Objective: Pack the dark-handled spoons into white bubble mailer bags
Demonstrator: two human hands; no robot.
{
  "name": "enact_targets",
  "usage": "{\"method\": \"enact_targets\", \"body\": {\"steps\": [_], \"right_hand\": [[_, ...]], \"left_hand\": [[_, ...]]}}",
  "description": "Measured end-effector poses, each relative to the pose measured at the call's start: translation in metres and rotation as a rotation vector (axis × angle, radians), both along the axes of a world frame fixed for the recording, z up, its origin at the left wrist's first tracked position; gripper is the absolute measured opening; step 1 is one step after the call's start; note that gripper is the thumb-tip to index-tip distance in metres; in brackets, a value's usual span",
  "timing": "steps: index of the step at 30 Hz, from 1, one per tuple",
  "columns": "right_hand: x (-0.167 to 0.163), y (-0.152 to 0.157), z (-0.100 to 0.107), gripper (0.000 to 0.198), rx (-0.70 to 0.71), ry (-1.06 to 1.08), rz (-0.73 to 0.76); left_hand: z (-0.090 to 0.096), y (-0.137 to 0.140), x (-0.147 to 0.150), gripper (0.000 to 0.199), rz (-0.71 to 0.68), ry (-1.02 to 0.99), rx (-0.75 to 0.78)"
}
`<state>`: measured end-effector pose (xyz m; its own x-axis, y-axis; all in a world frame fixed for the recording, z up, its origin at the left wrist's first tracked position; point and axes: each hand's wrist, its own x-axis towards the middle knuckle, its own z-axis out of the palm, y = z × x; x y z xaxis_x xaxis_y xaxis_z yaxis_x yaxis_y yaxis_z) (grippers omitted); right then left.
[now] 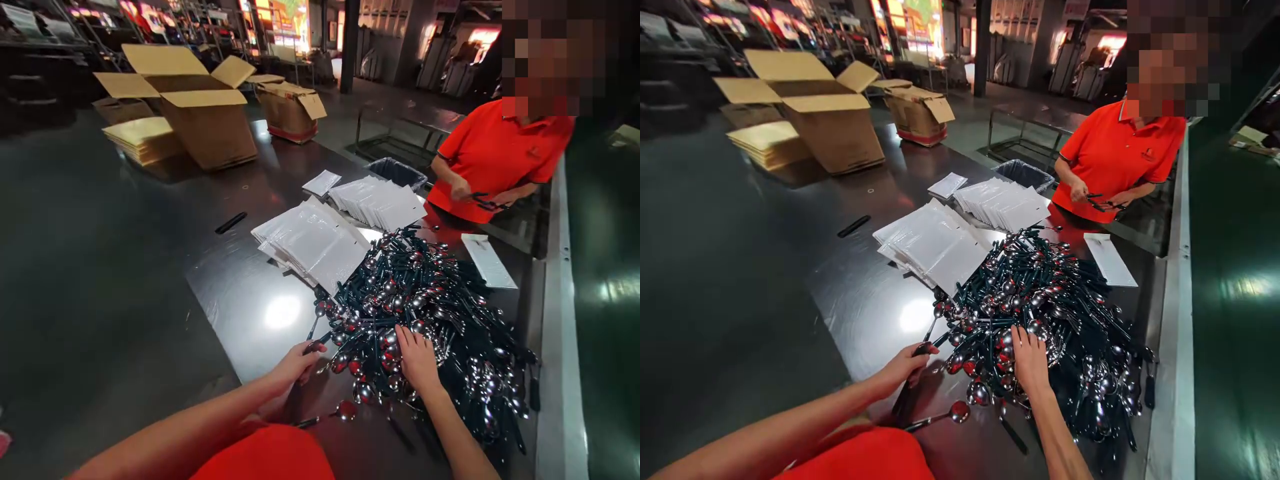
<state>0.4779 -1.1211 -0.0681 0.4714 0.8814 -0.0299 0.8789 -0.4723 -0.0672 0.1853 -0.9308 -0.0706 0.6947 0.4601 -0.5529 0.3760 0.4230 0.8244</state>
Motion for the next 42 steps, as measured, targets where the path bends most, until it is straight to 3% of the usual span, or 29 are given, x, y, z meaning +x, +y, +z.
{"method": "enact_targets", "body": {"steps": [2,5,11,16,20,26,29,34,38,42], "right_hand": [[0.006,0.004,-0.005,0.070,-0.092,-0.148,0.089],[0.016,0.007,-0.005,0.061,-0.138,-0.200,0.150],[0.035,0.016,-0.005,0.046,-0.201,-0.215,0.254],[0.032,0.024,-0.012,0.052,-0.163,-0.279,0.225],[0.033,0.024,-0.012,0.034,-0.129,-0.267,0.252],[0.034,0.020,-0.010,0.035,0.048,-0.241,0.144],[0.033,0.021,0.000,0.033,0.248,-0.020,-0.020],[0.018,0.027,0.038,0.045,0.561,0.635,-0.292],[-0.016,0.038,0.064,0.048,0.816,1.220,-0.335],[-0.063,0.057,0.072,0.046,0.805,1.662,-0.275]], "left_hand": [[-0.001,0.001,0.005,0.051,0.038,-0.042,-0.080],[-0.004,-0.002,0.016,0.052,0.061,-0.064,-0.161],[-0.006,-0.009,0.036,0.034,0.027,-0.091,-0.133],[0.001,-0.012,0.031,0.033,-0.008,-0.111,-0.106],[0.001,-0.016,0.024,0.036,-0.013,-0.115,-0.077],[-0.002,-0.017,0.020,0.036,0.048,-0.123,-0.087],[0.003,-0.018,0.018,0.036,0.060,-0.136,-0.108],[0.026,-0.011,0.031,0.040,0.048,-0.224,-0.095],[0.055,0.012,0.058,0.051,0.056,-0.328,0.010],[0.075,0.039,0.082,0.068,-0.037,-0.447,0.059]]}}
